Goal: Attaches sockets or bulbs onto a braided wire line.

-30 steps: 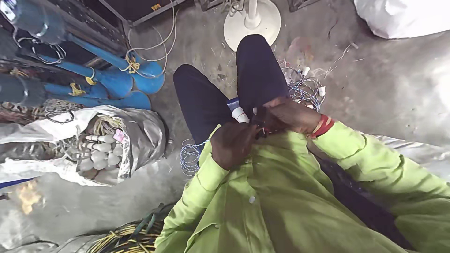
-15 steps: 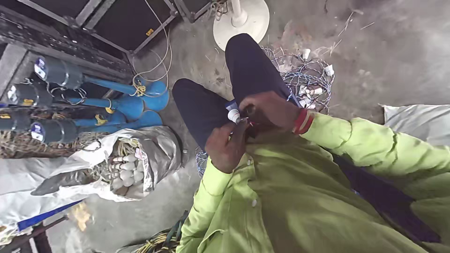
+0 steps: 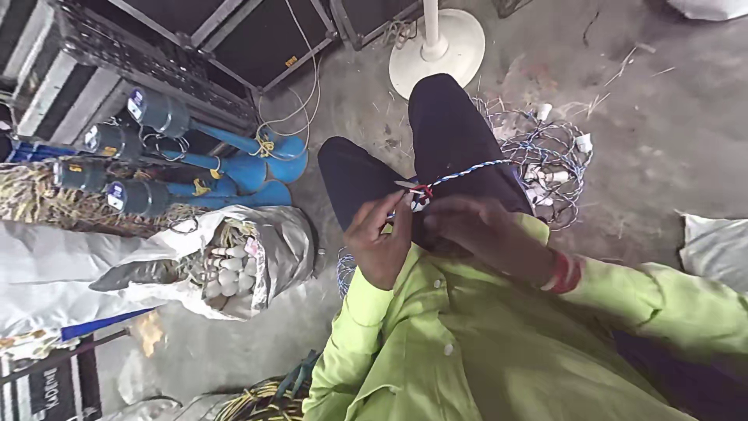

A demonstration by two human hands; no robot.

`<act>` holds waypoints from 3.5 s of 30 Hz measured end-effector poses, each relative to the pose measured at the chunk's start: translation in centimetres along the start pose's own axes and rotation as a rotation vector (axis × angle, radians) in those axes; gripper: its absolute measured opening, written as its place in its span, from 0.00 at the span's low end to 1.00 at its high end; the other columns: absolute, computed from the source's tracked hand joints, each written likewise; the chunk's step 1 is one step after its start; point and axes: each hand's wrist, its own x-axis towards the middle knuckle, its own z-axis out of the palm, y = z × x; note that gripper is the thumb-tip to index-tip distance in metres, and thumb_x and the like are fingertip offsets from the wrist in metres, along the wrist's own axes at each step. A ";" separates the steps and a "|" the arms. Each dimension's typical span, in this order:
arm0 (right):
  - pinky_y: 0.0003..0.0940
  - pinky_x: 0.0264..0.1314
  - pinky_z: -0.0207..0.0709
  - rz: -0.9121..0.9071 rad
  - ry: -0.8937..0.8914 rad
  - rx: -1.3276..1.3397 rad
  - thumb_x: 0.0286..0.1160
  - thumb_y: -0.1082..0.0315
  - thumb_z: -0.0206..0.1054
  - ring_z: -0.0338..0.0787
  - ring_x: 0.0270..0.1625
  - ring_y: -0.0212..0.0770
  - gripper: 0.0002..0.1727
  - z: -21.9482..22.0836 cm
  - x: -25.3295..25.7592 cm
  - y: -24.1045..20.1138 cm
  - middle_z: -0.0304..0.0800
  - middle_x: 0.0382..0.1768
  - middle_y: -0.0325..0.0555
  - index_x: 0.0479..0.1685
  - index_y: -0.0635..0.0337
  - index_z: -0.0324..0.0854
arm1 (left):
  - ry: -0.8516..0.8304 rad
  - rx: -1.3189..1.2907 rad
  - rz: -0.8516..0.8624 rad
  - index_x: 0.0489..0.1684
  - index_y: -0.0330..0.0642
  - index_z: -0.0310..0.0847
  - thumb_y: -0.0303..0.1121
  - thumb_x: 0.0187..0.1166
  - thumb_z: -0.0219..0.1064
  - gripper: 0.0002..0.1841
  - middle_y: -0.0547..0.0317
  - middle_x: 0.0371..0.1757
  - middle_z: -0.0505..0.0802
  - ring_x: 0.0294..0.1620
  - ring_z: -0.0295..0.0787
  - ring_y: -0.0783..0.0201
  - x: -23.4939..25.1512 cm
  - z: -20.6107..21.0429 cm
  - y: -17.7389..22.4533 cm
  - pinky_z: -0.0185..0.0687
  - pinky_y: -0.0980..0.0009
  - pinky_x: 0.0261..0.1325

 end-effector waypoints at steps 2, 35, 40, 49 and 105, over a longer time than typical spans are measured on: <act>0.32 0.43 0.89 0.077 0.062 0.308 0.81 0.63 0.70 0.92 0.40 0.33 0.12 1.1 0.8 0.3 0.94 0.40 0.41 0.57 0.57 0.84 | 0.014 -0.004 0.015 0.41 0.33 0.95 0.26 0.70 0.78 0.07 0.56 0.36 0.96 0.37 0.93 0.73 0.1 0.3 0.3 0.92 0.77 0.42; 0.27 0.40 0.84 0.035 0.210 0.123 0.76 0.78 0.67 0.88 0.36 0.30 0.14 0.8 1.8 0.4 0.92 0.39 0.42 0.59 0.63 0.84 | -0.203 -0.108 -0.120 0.46 0.33 0.95 0.25 0.74 0.75 0.08 0.48 0.58 0.96 0.56 0.95 0.62 -0.4 -0.4 -0.5 0.94 0.66 0.58; 0.25 0.31 0.76 0.060 0.099 0.019 0.74 0.78 0.69 0.82 0.27 0.28 0.04 -0.5 2.5 0.6 0.85 0.25 0.38 0.33 0.61 0.86 | -0.221 -0.192 -0.177 0.45 0.33 0.94 0.23 0.74 0.73 0.07 0.51 0.51 0.97 0.50 0.96 0.63 -0.1 -0.6 -0.8 0.94 0.67 0.53; 0.34 0.39 0.89 0.173 0.105 -0.018 0.70 0.75 0.77 0.92 0.37 0.35 0.19 -1.3 2.4 0.6 0.93 0.39 0.43 0.59 0.62 0.80 | -0.338 -0.340 -0.344 0.47 0.36 0.94 0.24 0.77 0.72 0.07 0.57 0.41 0.98 0.36 0.94 0.70 0.4 -1.7 -0.9 0.92 0.71 0.42; 0.34 0.66 0.81 -0.544 0.133 -0.577 0.74 0.50 0.72 0.89 0.59 0.36 0.18 -2.2 2.9 0.3 0.95 0.51 0.37 0.52 0.52 0.93 | -0.151 0.097 0.187 0.44 0.34 0.93 0.29 0.78 0.72 0.07 0.50 0.42 0.93 0.47 0.91 0.63 -0.5 -0.1 -0.7 0.89 0.71 0.53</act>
